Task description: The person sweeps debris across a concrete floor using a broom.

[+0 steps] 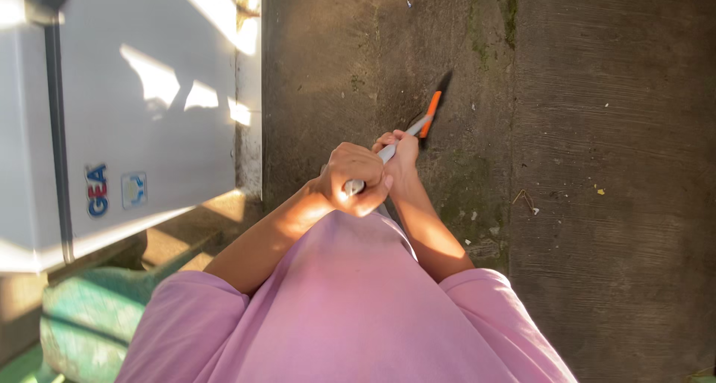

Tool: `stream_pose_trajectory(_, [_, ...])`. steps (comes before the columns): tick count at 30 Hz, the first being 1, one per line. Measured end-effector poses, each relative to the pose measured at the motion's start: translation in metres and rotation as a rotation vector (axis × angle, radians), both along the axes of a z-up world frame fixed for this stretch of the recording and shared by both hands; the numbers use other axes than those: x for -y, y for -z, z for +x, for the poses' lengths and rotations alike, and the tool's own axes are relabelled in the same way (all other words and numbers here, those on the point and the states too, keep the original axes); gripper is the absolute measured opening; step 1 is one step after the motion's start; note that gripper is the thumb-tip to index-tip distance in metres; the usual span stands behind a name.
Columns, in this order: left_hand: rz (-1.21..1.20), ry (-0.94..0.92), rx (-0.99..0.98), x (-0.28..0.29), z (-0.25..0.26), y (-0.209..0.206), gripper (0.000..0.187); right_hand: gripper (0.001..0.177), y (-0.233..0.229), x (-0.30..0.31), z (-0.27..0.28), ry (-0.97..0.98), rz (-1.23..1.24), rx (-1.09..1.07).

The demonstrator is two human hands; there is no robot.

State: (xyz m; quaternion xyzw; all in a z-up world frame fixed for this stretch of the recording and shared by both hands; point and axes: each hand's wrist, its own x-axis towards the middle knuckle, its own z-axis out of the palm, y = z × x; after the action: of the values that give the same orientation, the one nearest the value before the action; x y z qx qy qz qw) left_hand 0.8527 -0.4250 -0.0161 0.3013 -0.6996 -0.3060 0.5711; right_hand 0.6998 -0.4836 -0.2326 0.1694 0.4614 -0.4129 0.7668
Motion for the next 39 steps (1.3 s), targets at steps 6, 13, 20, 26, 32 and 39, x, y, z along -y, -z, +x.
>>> stream_pose_trajectory(6, [-0.214,0.218,-0.001,0.043,0.038,-0.058,0.033,0.019,-0.052,-0.009,0.067,-0.228,0.169,0.480])
stream_pose_trajectory(13, [-0.145,0.169,0.193,0.054,0.045,-0.030,0.035,0.014,-0.040,0.009,0.124,-0.333,0.185,0.583])
stream_pose_trajectory(20, [-0.050,-0.042,0.162,0.085,0.054,0.042,0.036,0.017,0.033,0.022,0.107,-0.343,-0.435,0.258])
stream_pose_trajectory(26, [0.061,-0.152,-0.040,0.139,0.028,0.083,0.035,0.020,0.125,0.127,0.060,-0.174,-0.116,0.160])
stream_pose_trajectory(32, [0.155,-0.152,-0.123,0.181,-0.009,0.098,0.032,0.031,0.075,0.191,0.006,0.022,0.089,-0.122])
stream_pose_trajectory(39, [-0.060,-0.082,-0.204,0.236,-0.045,0.037,0.027,0.041,-0.026,0.215,-0.008,-0.210,-0.083,-0.009])
